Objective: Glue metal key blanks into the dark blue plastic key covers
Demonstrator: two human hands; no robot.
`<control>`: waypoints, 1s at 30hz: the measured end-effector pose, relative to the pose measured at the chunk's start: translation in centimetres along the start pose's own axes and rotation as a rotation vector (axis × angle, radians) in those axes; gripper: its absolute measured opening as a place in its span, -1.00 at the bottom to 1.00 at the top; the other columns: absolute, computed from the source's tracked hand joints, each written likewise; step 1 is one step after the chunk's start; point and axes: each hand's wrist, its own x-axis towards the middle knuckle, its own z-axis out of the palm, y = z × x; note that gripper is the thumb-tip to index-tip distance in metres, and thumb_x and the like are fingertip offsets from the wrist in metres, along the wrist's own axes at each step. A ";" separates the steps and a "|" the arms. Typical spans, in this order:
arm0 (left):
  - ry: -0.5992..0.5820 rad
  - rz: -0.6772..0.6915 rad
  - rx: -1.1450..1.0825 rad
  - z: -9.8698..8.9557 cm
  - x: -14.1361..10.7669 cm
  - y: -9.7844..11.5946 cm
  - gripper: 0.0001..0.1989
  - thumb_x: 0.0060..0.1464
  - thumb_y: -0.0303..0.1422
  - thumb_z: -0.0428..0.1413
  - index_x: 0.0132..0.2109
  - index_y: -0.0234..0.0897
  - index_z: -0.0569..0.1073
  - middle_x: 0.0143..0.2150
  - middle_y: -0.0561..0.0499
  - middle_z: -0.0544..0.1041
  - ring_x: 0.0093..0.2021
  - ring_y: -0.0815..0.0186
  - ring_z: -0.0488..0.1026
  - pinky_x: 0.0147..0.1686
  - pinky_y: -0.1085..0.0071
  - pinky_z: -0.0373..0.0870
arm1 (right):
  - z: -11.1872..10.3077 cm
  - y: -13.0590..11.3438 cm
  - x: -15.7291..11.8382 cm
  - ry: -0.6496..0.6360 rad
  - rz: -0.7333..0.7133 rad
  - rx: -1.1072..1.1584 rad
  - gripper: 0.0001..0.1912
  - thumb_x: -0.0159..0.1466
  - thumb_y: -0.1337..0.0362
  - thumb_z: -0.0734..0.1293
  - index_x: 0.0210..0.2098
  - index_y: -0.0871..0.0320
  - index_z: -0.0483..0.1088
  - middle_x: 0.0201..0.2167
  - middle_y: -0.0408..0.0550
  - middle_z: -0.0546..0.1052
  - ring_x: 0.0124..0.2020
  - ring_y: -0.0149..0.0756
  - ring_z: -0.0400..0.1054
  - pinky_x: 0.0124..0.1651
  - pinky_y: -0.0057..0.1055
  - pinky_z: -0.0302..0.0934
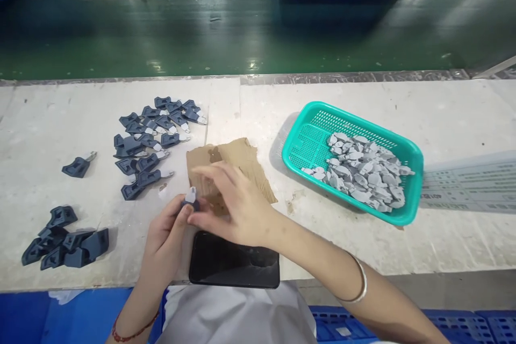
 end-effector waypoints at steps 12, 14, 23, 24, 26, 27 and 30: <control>-0.041 -0.127 -0.393 1.8 -0.9 -0.1 -0.68 0.36 -0.13 0.11 -0.20 -0.27 0.60 -0.23 -0.04 0.59 -0.15 0.26 0.49 -0.02 0.37 0.40 | 0.3 0.6 0.0 0.062 -0.365 -0.387 -0.62 0.28 0.31 0.32 0.08 0.16 0.28 -0.23 0.06 0.57 -0.17 -0.12 0.50 -0.11 -0.17 0.47; -0.048 -0.138 -0.417 2.0 -0.8 -0.1 -0.67 0.37 -0.14 0.10 -0.21 -0.27 0.60 -0.25 -0.04 0.59 -0.16 0.26 0.50 -0.02 0.37 0.39 | 0.4 0.7 0.0 0.066 -0.375 -0.389 -0.64 0.28 0.31 0.33 0.06 0.17 0.29 -0.25 0.05 0.57 -0.18 -0.13 0.50 -0.12 -0.19 0.46; 0.158 -0.062 0.111 -1.8 0.0 1.0 -0.74 0.29 -0.14 0.13 -0.09 -0.22 0.55 -0.24 0.02 0.58 -0.20 0.27 0.48 -0.17 0.40 0.38 | -0.7 -0.4 0.3 -0.055 -0.180 -0.435 -0.28 0.33 -0.06 0.42 0.31 0.21 0.22 0.10 0.25 0.55 0.09 0.08 0.47 0.04 -0.02 0.41; 0.220 -0.067 0.218 -2.7 0.1 1.0 -0.73 0.27 -0.14 0.14 -0.04 -0.21 0.54 -0.21 0.01 0.60 -0.21 0.26 0.49 -0.18 0.39 0.38 | -1.4 -0.4 0.4 -0.034 -0.159 -0.446 -0.32 0.36 -0.04 0.39 0.32 0.19 0.23 0.12 0.25 0.54 0.11 0.09 0.46 0.05 -0.01 0.40; 0.308 -0.096 0.415 -4.3 0.3 0.9 -0.69 0.25 -0.13 0.15 0.02 -0.20 0.53 -0.20 0.00 0.61 -0.26 0.24 0.50 -0.22 0.36 0.37 | -3.2 -0.5 0.6 0.072 -0.114 -0.496 -0.56 0.42 0.10 0.33 0.21 0.14 0.35 0.08 0.19 0.57 0.10 0.06 0.46 0.08 -0.02 0.36; 0.331 -0.104 0.503 -5.0 0.4 0.9 -0.69 0.24 -0.13 0.14 0.02 -0.20 0.53 -0.22 0.00 0.62 -0.30 0.24 0.49 -0.25 0.35 0.37 | -4.3 -0.5 0.7 0.140 -0.076 -0.540 -0.70 0.43 0.18 0.29 0.11 0.12 0.42 0.02 0.15 0.59 0.07 0.04 0.47 0.09 -0.03 0.35; 0.383 -0.049 0.695 -6.3 0.3 0.8 -0.67 0.25 -0.10 0.12 0.01 -0.19 0.56 -0.18 -0.03 0.62 -0.34 0.24 0.48 -0.29 0.32 0.39 | -7.7 -0.4 0.7 0.298 0.187 -0.691 -0.80 0.39 0.24 0.23 -0.23 0.11 0.48 -0.23 0.08 0.59 -0.10 -0.01 0.48 -0.03 -0.09 0.31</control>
